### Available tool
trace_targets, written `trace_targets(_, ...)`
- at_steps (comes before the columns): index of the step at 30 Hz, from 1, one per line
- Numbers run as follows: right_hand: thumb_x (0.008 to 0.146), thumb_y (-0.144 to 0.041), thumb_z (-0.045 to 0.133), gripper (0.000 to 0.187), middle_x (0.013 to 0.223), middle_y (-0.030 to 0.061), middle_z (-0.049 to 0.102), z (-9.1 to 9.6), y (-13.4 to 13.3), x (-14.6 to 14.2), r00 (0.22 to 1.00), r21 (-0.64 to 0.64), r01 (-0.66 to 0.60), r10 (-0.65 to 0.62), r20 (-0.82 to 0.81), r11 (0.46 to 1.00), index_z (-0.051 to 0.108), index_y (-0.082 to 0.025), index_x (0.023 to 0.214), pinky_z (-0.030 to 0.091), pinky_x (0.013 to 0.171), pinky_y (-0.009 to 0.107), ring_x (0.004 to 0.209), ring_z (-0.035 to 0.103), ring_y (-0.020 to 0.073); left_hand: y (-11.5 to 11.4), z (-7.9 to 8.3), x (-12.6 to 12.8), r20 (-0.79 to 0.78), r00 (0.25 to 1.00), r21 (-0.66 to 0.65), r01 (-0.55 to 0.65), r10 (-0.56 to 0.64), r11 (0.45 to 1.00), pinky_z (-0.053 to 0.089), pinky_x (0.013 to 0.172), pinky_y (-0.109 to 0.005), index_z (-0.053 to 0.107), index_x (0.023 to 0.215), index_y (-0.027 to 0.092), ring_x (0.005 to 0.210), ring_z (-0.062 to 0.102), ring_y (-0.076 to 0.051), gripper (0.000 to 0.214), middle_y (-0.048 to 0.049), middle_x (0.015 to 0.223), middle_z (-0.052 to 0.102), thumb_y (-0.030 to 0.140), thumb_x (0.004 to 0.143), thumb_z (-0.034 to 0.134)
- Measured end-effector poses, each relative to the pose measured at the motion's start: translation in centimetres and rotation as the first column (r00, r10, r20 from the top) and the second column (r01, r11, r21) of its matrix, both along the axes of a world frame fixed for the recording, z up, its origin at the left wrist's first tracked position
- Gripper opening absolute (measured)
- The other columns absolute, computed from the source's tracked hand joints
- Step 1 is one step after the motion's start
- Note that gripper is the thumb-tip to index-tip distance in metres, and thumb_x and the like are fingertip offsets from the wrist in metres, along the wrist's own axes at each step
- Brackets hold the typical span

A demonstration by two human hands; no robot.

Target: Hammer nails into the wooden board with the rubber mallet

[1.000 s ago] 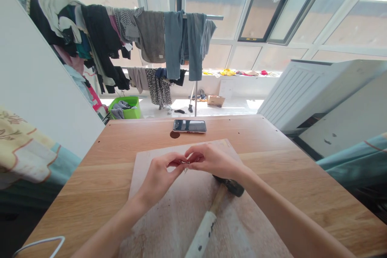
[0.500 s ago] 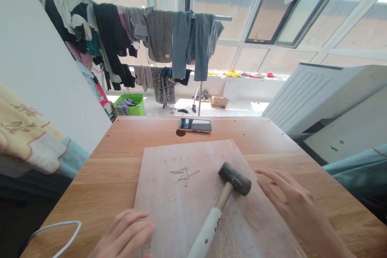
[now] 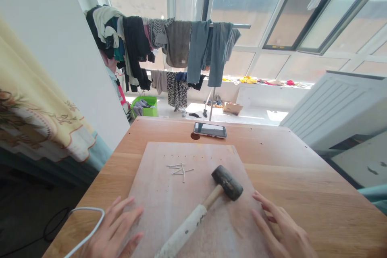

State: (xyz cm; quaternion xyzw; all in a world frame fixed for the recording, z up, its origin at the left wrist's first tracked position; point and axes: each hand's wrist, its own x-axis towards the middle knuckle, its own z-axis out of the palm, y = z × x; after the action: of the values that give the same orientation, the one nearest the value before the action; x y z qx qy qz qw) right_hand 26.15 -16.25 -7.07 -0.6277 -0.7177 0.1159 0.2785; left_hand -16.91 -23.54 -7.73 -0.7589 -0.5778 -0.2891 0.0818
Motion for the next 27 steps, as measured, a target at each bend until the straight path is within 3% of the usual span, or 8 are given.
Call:
trace_targets(4, 0.097, -0.038, 0.056, 0.038, 0.132, 0.0101, 0.071, -1.3, -0.1, -4.5, 0.986, 0.026, -0.165, 0.165, -0.027, 0.986, 0.061, -0.026, 0.133, 0.065, 0.091, 0.041, 0.117, 0.071, 0.0284, -0.5, -0.8, -4.9, -0.026, 0.99, -0.052, -0.142, 0.141, 0.988, 0.057, 0.099, -0.032, 0.066, 0.124, 0.031, 0.116, 0.069, -0.025, 0.037, -0.0022, 0.128, 0.07, 0.052, 0.096, 0.053)
trace_targets(9, 0.097, -0.034, 0.052, 0.04, 0.14, 0.012, 0.066, -2.1, 0.3, -9.2, 0.941, 0.08, -0.306, 0.315, -0.127, 0.949, 0.054, -0.027, 0.137, 0.066, 0.088, 0.038, 0.115, 0.072, 0.0273, -0.5, -0.2, -9.3, 0.029, 0.945, -0.112, -0.32, 0.325, 0.941, 0.057, 0.1, -0.037, 0.062, 0.122, 0.028, 0.108, 0.072, -0.026, 0.041, -0.0045, 0.121, 0.072, 0.057, 0.095, 0.049)
trace_targets(14, 0.097, -0.03, 0.054, 0.039, 0.145, 0.0131, 0.063, -0.6, 0.8, -11.1, 0.919, 0.1, -0.389, 0.394, -0.029, 0.916, 0.056, -0.022, 0.135, 0.063, 0.096, 0.036, 0.126, 0.066, 0.0278, -0.3, 1.0, -10.5, 0.121, 0.856, -0.18, -0.478, 0.502, 0.86, 0.059, 0.097, -0.049, 0.059, 0.116, 0.039, 0.11, 0.071, -0.031, 0.038, 0.0067, 0.127, 0.069, 0.064, 0.09, 0.048)
trace_targets(17, 0.095, -0.028, 0.056, 0.036, 0.137, 0.0115, 0.069, -0.1, 0.9, -11.5, 0.917, 0.151, -0.395, 0.399, 0.005, 0.906, 0.06, -0.023, 0.131, 0.062, 0.098, 0.038, 0.122, 0.068, 0.0282, 0.0, 1.6, -10.5, 0.168, 0.803, -0.249, -0.527, 0.572, 0.813, 0.062, 0.089, -0.048, 0.06, 0.11, 0.045, 0.102, 0.074, -0.029, 0.032, 0.0151, 0.111, 0.075, 0.066, 0.087, 0.053)
trace_targets(20, 0.095, -0.028, 0.056, 0.036, 0.133, 0.0098, 0.072, -0.3, 0.9, -11.1, 0.912, 0.179, -0.402, 0.41, -0.008, 0.898, 0.059, -0.024, 0.131, 0.063, 0.096, 0.035, 0.119, 0.07, 0.0266, 0.1, 1.9, -10.2, 0.189, 0.752, -0.314, -0.563, 0.631, 0.765, 0.065, 0.08, -0.044, 0.064, 0.107, 0.046, 0.095, 0.076, -0.028, 0.032, 0.0156, 0.099, 0.078, 0.067, 0.087, 0.052)
trace_targets(22, 0.095, -0.029, 0.056, 0.037, 0.13, 0.0088, 0.073, -0.4, 0.8, -10.2, 0.916, 0.172, -0.395, 0.4, 0.001, 0.903, 0.058, -0.025, 0.132, 0.063, 0.095, 0.035, 0.117, 0.071, 0.0262, 0.1, 1.9, -9.7, 0.225, 0.766, -0.348, -0.514, 0.602, 0.784, 0.066, 0.077, -0.039, 0.067, 0.108, 0.04, 0.094, 0.077, -0.028, 0.036, 0.0113, 0.099, 0.079, 0.065, 0.087, 0.052)
trace_targets(27, 0.098, -0.038, 0.053, 0.039, 0.124, 0.0067, 0.076, 0.1, 0.4, -5.7, 0.964, 0.087, -0.263, 0.258, 0.06, 0.961, 0.058, -0.027, 0.136, 0.066, 0.086, 0.031, 0.109, 0.075, 0.0254, -0.1, 1.6, -6.0, 0.291, 0.876, -0.276, -0.308, 0.385, 0.91, 0.065, 0.078, -0.027, 0.072, 0.109, 0.026, 0.096, 0.077, -0.025, 0.037, -0.003, 0.112, 0.079, 0.054, 0.089, 0.06)
